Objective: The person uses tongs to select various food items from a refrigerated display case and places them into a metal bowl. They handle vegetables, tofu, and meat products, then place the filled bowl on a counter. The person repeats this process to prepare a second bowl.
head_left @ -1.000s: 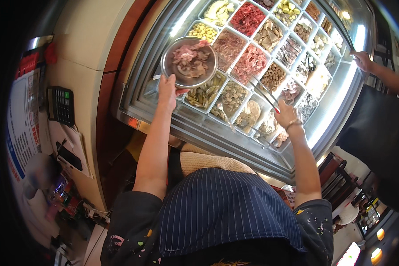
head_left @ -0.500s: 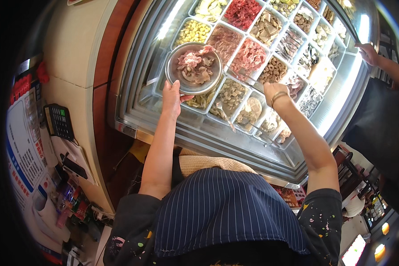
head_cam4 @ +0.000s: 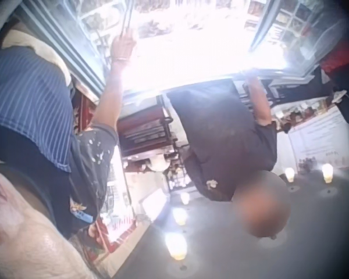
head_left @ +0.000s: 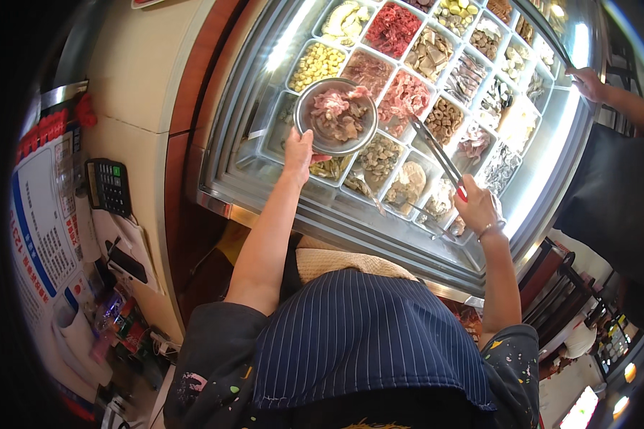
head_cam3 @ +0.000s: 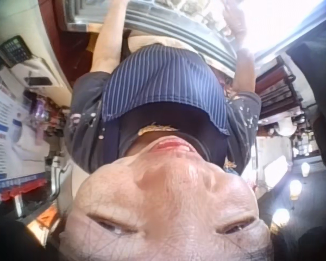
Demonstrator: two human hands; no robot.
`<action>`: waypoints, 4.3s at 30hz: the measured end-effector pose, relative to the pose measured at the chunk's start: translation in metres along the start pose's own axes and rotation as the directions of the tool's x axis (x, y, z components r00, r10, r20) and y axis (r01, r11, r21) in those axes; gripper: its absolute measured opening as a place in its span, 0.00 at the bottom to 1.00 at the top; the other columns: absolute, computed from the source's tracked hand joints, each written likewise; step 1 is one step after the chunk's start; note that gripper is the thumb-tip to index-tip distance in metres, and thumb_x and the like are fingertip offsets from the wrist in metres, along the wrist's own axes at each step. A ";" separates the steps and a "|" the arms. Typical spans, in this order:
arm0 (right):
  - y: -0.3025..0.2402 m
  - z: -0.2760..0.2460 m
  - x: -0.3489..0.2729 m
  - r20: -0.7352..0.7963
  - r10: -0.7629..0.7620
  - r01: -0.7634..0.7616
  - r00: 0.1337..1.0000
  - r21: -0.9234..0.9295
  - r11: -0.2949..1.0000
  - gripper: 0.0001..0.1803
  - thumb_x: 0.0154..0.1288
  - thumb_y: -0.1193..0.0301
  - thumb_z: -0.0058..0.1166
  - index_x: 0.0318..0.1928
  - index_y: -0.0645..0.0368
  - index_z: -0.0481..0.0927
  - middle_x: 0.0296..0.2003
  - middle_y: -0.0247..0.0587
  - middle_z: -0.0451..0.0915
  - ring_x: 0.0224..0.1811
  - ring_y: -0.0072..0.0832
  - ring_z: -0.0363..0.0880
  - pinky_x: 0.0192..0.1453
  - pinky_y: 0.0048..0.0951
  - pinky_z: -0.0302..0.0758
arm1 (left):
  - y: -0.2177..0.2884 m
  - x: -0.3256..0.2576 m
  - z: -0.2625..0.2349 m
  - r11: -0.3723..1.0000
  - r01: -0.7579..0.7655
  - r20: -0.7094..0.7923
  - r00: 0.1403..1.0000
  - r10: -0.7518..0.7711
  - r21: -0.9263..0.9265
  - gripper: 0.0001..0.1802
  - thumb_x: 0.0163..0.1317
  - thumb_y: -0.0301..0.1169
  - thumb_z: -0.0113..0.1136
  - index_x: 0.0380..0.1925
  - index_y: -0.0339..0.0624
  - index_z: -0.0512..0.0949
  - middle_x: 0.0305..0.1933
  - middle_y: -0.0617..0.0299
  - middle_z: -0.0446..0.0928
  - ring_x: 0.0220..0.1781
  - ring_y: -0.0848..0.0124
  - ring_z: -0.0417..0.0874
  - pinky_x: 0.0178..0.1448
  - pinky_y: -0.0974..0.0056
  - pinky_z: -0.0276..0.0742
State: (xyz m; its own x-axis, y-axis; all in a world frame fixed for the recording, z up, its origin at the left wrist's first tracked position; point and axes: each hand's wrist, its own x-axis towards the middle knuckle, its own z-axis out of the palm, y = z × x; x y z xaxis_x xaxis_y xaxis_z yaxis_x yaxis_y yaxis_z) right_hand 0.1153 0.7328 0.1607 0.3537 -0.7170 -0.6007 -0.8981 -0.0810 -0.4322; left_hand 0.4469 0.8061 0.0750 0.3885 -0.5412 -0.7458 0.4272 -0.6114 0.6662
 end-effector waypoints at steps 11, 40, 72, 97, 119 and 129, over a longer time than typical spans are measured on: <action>-0.054 -0.006 -0.057 -0.081 -0.025 0.025 0.996 -0.005 1.000 0.20 0.50 0.65 0.53 0.42 0.59 0.65 0.22 0.60 0.75 0.28 0.53 0.75 0.34 0.46 0.71 | 0.017 -0.060 0.020 0.998 0.014 0.148 0.989 -0.005 -0.056 0.15 0.62 0.31 0.39 0.49 0.42 0.60 0.38 0.55 0.75 0.29 0.67 0.81 0.23 0.67 0.81; -0.109 0.041 -0.103 0.102 0.128 -0.162 0.986 0.478 0.864 0.19 0.48 0.62 0.54 0.35 0.61 0.64 0.22 0.47 0.73 0.18 0.31 0.73 0.18 0.31 0.68 | 0.064 -0.094 -0.030 0.978 -0.145 0.302 0.949 0.094 0.153 0.15 0.62 0.32 0.38 0.47 0.41 0.63 0.36 0.56 0.75 0.25 0.68 0.80 0.18 0.69 0.77; -0.221 -0.140 0.395 0.107 -0.220 0.182 0.970 -0.915 0.360 0.06 0.49 0.73 0.51 0.27 0.51 0.81 0.30 0.38 0.81 0.37 0.29 0.79 0.34 0.28 0.76 | 0.066 0.075 -0.010 0.993 0.096 0.244 0.967 -0.077 -0.067 0.16 0.61 0.30 0.42 0.50 0.44 0.62 0.40 0.61 0.72 0.30 0.73 0.78 0.20 0.68 0.79; -0.175 -0.152 0.152 -0.065 0.016 -0.030 0.998 -0.225 0.974 0.16 0.48 0.65 0.53 0.39 0.58 0.72 0.24 0.49 0.76 0.28 0.39 0.78 0.39 0.35 0.74 | 0.103 0.126 0.022 0.995 -0.022 0.298 0.953 0.050 -0.099 0.17 0.62 0.32 0.39 0.51 0.43 0.61 0.43 0.58 0.71 0.33 0.71 0.77 0.21 0.68 0.79; -0.117 0.062 -0.085 -0.107 0.335 -0.086 0.936 0.853 0.514 0.27 0.46 0.58 0.63 0.40 0.60 0.66 0.21 0.35 0.71 0.17 0.21 0.71 0.18 0.23 0.69 | 0.079 -0.023 -0.043 0.995 -0.011 0.382 0.924 -0.030 0.103 0.15 0.60 0.29 0.39 0.48 0.40 0.62 0.41 0.53 0.73 0.31 0.61 0.80 0.21 0.63 0.81; -0.091 0.138 -0.099 0.384 0.330 -0.231 0.863 0.878 -0.419 0.20 0.52 0.55 0.56 0.38 0.54 0.67 0.24 0.36 0.71 0.14 0.22 0.67 0.14 0.25 0.67 | 0.033 -0.082 -0.073 0.956 -0.008 0.338 0.936 -0.095 0.292 0.17 0.57 0.23 0.37 0.48 0.38 0.60 0.41 0.51 0.71 0.32 0.61 0.79 0.25 0.63 0.82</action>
State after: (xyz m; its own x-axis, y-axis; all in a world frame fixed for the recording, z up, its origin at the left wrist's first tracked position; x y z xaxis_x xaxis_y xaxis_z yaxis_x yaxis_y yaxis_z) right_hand 0.1979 0.9068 0.1662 0.1094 -0.3792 -0.9188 0.5241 0.8075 -0.2708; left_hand 0.4888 0.8723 0.1586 0.0468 -0.6439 -0.7637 0.1670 -0.7487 0.6415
